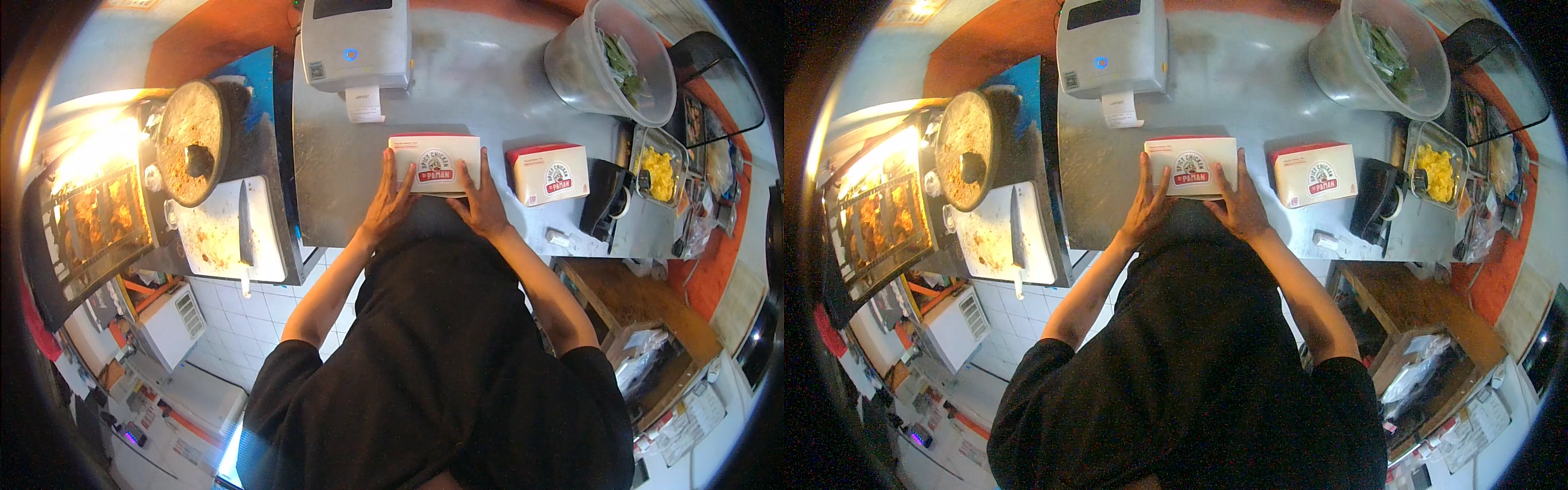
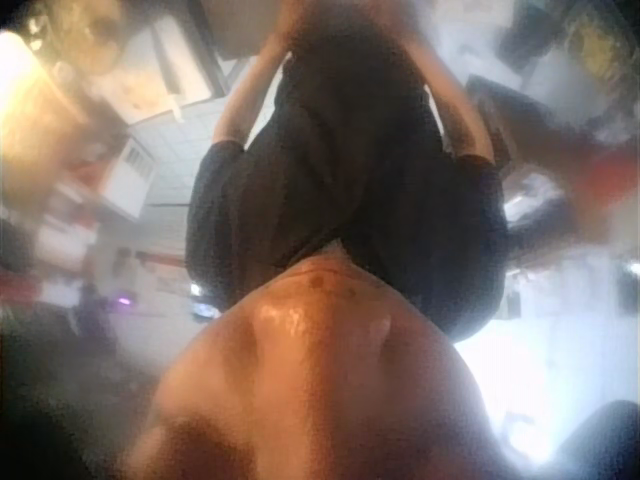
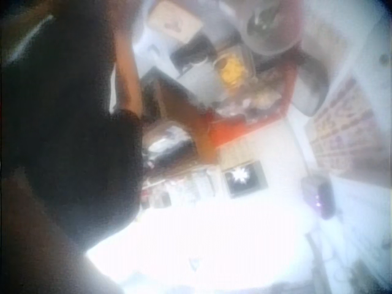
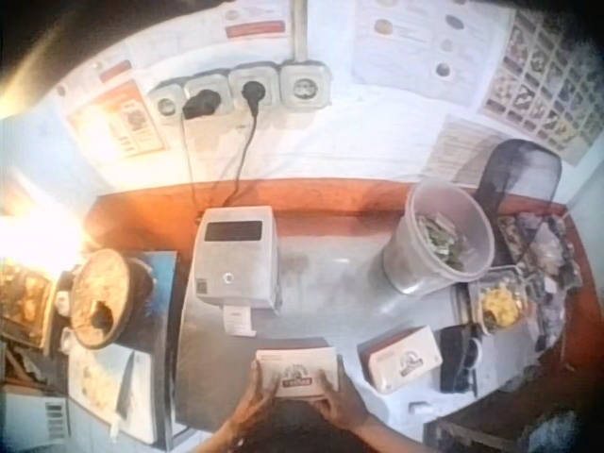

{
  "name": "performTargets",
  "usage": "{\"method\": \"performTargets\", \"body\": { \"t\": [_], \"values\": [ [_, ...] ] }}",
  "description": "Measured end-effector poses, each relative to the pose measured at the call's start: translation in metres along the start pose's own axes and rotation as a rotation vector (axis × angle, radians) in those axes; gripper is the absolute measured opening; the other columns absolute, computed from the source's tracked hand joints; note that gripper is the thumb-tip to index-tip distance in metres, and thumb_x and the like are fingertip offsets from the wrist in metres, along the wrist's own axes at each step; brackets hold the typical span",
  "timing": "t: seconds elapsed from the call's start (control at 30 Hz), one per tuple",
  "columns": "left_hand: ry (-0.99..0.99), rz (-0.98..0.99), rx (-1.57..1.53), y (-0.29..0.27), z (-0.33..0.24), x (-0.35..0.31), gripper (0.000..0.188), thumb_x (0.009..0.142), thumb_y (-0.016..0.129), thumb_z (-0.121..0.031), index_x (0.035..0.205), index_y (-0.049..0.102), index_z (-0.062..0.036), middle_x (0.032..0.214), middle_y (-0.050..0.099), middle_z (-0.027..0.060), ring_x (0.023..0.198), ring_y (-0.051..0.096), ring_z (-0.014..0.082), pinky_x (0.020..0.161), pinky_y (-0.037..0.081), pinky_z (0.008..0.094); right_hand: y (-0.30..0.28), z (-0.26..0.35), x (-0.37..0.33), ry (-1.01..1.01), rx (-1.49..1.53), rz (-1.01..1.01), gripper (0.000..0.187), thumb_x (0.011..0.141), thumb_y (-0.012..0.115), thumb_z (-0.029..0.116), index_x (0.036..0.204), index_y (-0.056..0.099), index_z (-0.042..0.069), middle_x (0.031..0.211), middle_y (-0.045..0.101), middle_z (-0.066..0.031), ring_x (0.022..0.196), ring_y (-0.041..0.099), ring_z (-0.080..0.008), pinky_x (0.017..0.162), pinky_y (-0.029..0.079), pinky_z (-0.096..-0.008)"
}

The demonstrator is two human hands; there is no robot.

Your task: The person assembles a meal by placing a bun into a white styrofoam container, adding a piece of fried chicken, and including a small packet of sauce. They then add a portion of scrambled eggs to the container before closing the lid.

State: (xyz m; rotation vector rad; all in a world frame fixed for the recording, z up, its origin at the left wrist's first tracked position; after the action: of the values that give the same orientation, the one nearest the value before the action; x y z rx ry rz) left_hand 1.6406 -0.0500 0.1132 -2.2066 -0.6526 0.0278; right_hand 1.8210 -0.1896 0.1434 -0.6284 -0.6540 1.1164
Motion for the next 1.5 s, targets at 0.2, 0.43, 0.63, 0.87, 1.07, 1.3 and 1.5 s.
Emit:
{"method": "performTargets", "body": {
  "t": [0.2, 0.43, 0.63, 0.87, 1.07, 1.3, 1.5],
  "values": [
    [0.004, 0.031, -0.025, -0.004, 0.007, -0.003, 0.091, 0.086, 0.075, -0.006, 0.161, 0.024, -0.0121, 0.163, 0.009, 0.0379, 0.151, 0.013, 0.0554, 0.119, 0.024, 0.0660, 0.012, -0.011, -0.009, -0.032, 0.005, -0.016, 0.099, 0.089, 0.071, 0.004, 0.164, 0.006, 0.009, 0.161, 0.010, -0.0405, 0.144, 0.030, -0.0574, 0.114, 0.039, -0.0531],
    [0.252, 0.233, 0.309, -0.044, -0.017, 0.035, 0.066, 0.071, 0.087, -0.021, 0.129, 0.059, -0.0048, 0.163, 0.022, 0.0291, 0.152, 0.021, 0.0466, 0.124, 0.017, 0.0614, 0.011, -0.023, -0.014, -0.119, -0.122, -0.012, 0.094, 0.088, 0.069, -0.001, 0.163, 0.012, 0.006, 0.159, 0.022, -0.0386, 0.141, 0.040, -0.0535, 0.111, 0.043, -0.0496],
    [0.234, 0.414, 0.180, -0.022, -0.037, 0.116, 0.074, 0.053, 0.092, -0.032, 0.112, 0.058, -0.0054, 0.143, 0.046, 0.0220, 0.135, 0.042, 0.0429, 0.114, 0.032, 0.0569, 0.000, -0.024, -0.032, -0.007, -0.133, -0.012, 0.064, 0.095, 0.064, 0.010, 0.154, 0.038, 0.005, 0.143, 0.054, -0.0281, 0.128, 0.057, -0.0402, 0.104, 0.050, -0.0442],
    [0.095, 0.286, 0.224, -0.023, -0.059, 0.095, 0.076, 0.053, 0.088, -0.025, 0.116, 0.049, -0.0066, 0.130, 0.050, 0.0205, 0.124, 0.047, 0.0414, 0.106, 0.036, 0.0532, -0.154, -0.051, -0.131, 0.717, 0.310, -0.600, 0.023, 0.098, 0.064, 0.010, 0.119, 0.070, 0.004, 0.109, 0.075, -0.0126, 0.091, 0.072, -0.0201, 0.079, 0.056, -0.0329],
    [-0.057, 0.197, 0.268, -0.020, -0.093, 0.062, 0.076, 0.057, 0.088, -0.027, 0.117, 0.047, -0.0067, 0.126, 0.051, 0.0188, 0.120, 0.048, 0.0389, 0.103, 0.036, 0.0513, -0.236, -0.163, -0.261, 1.002, 0.102, -0.625, 0.043, 0.095, 0.072, 0.017, 0.134, 0.059, 0.004, 0.107, 0.076, -0.0086, 0.080, 0.061, -0.0170, 0.076, 0.050, -0.0332],
    [-0.188, 0.166, 0.224, -0.008, -0.161, 0.048, 0.078, 0.059, 0.091, -0.033, 0.116, 0.044, -0.0066, 0.116, 0.050, 0.0155, 0.114, 0.050, 0.0361, 0.098, 0.039, 0.0499, -0.232, -0.206, -0.263, 0.770, 0.828, -0.589, 0.067, 0.093, 0.076, 0.013, 0.145, 0.038, -0.003, 0.104, 0.075, -0.0113, 0.106, 0.068, -0.0155, 0.096, 0.049, -0.0279],
    [-0.222, 0.133, 0.156, 0.011, -0.205, 0.046, 0.080, 0.059, 0.092, -0.032, 0.116, 0.042, -0.0074, 0.112, 0.049, 0.0148, 0.110, 0.051, 0.0360, 0.095, 0.041, 0.0496, -0.246, -0.175, -0.273, 0.739, 0.813, -0.642, 0.054, 0.085, 0.081, 0.006, 0.128, 0.049, -0.002, 0.091, 0.074, -0.0082, 0.085, 0.069, -0.0138, 0.080, 0.053, -0.0279]
  ]
}}
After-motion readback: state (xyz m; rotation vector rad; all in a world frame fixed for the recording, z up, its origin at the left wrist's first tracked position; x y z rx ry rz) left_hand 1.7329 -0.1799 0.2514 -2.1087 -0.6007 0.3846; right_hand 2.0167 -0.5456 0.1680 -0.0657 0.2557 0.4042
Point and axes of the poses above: each hand's wrist, its own x-axis towards the middle knuckle, its own y-axis out of the palm, z = x × y, the point moved 4 cm from there along x, towards the middle knuckle
